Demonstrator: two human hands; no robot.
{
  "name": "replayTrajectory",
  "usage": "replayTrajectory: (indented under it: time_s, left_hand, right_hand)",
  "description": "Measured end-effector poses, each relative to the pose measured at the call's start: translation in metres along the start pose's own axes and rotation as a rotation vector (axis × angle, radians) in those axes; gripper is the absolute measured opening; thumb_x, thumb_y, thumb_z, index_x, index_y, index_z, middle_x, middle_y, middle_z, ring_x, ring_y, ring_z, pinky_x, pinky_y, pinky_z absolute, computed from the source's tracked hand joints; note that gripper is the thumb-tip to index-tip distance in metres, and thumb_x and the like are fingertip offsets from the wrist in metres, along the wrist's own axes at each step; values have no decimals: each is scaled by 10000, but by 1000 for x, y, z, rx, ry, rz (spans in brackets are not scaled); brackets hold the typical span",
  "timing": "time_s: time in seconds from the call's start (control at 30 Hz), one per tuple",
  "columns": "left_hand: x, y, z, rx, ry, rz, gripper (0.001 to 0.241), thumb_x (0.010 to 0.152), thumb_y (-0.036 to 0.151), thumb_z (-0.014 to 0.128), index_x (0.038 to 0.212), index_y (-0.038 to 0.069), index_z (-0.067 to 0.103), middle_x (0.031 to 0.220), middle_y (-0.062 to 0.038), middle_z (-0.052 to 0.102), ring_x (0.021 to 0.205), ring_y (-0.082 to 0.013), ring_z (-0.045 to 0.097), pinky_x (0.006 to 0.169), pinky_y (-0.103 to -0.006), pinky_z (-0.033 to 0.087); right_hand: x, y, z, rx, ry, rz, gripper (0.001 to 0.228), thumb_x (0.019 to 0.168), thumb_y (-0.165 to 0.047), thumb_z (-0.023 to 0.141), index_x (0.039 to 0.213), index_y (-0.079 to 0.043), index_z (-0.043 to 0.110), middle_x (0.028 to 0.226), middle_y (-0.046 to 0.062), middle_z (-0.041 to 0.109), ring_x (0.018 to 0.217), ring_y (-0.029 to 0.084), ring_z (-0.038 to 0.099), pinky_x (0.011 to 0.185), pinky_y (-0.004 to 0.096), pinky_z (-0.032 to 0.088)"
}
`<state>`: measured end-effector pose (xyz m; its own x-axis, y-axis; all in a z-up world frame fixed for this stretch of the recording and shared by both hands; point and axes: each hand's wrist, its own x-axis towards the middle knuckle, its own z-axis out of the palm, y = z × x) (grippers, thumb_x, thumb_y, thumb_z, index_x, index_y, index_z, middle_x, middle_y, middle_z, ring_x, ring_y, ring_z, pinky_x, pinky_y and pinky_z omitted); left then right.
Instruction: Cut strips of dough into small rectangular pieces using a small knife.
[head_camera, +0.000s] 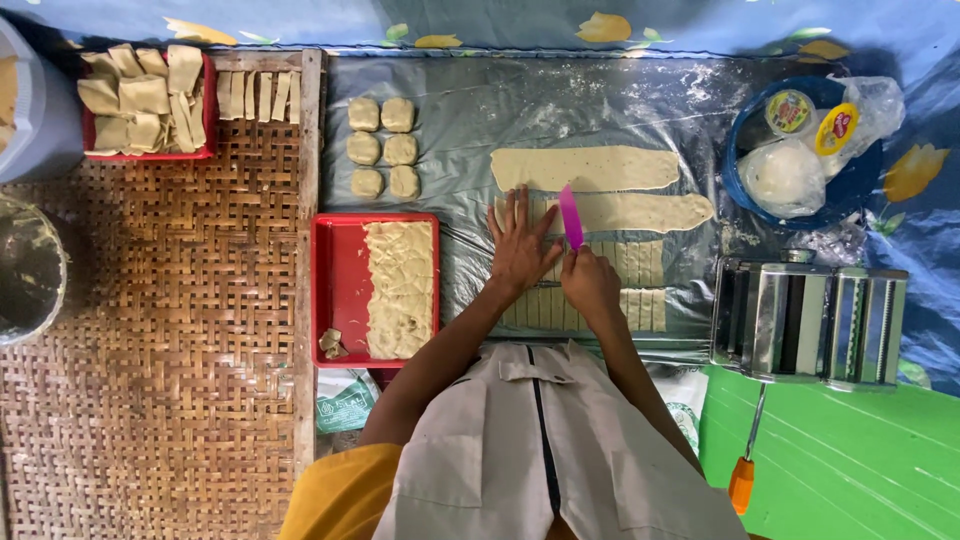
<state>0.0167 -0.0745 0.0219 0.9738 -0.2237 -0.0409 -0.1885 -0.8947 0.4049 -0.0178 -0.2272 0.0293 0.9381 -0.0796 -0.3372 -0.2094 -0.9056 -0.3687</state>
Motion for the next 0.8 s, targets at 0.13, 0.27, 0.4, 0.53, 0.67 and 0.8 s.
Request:
replayTrajectory:
  time_s: [0.13,0.27,0.4,0.53,0.67,0.8]
  left_hand:
    - [0,-1,0,-30,1,-7,570,965,578,463,1459,308,544,1660,-228,201,1559,-413,151,1170,-730,117]
    - [1,-1,0,-28,9,-1,578,945,576,488,1455,311,548,1652,-233,217,1555,-417,161,1170,-727,117]
    - [2,-3,3,-30,-1,-11,588,928,579,507,1455,320,543,1660,-227,202,1560,-412,146,1171,-732,111]
    - [1,-3,4,-31,0,-18,591,931,584,493,1465,335,528,1664,-220,199,1562,-407,149,1174,-730,105]
    - [-1,-2,1,-53,4,-15,579,939,557,501,1464,314,529,1653,-228,209,1560,-408,146,1179,-722,87]
    - [-1,-3,4,-37,-2,-14,583,946,564,490,1473,318,519,1653,-227,212,1562,-409,144,1178,-725,77]
  right_hand:
    - [3,1,6,-33,-3,-5,462,1040,-354,404,1009,30,659,883,337,695,844,577,705,719,656,559]
    - [2,1,4,-46,0,19,457,1042,-379,410,985,0,660,878,319,702,851,560,715,733,647,562]
    - [-3,-7,-3,-42,-3,36,453,1043,-367,402,994,6,655,900,327,703,866,566,712,752,654,560]
    - [-2,-8,-3,-49,-2,33,451,1040,-371,407,998,3,655,899,327,699,862,571,710,750,657,561]
    - [-4,-8,-5,-29,27,0,445,1046,-337,412,997,24,668,886,349,686,858,584,703,746,659,558]
    - [-2,-3,3,-52,25,-1,453,1052,-360,407,978,4,665,875,323,693,839,568,712,730,643,565]
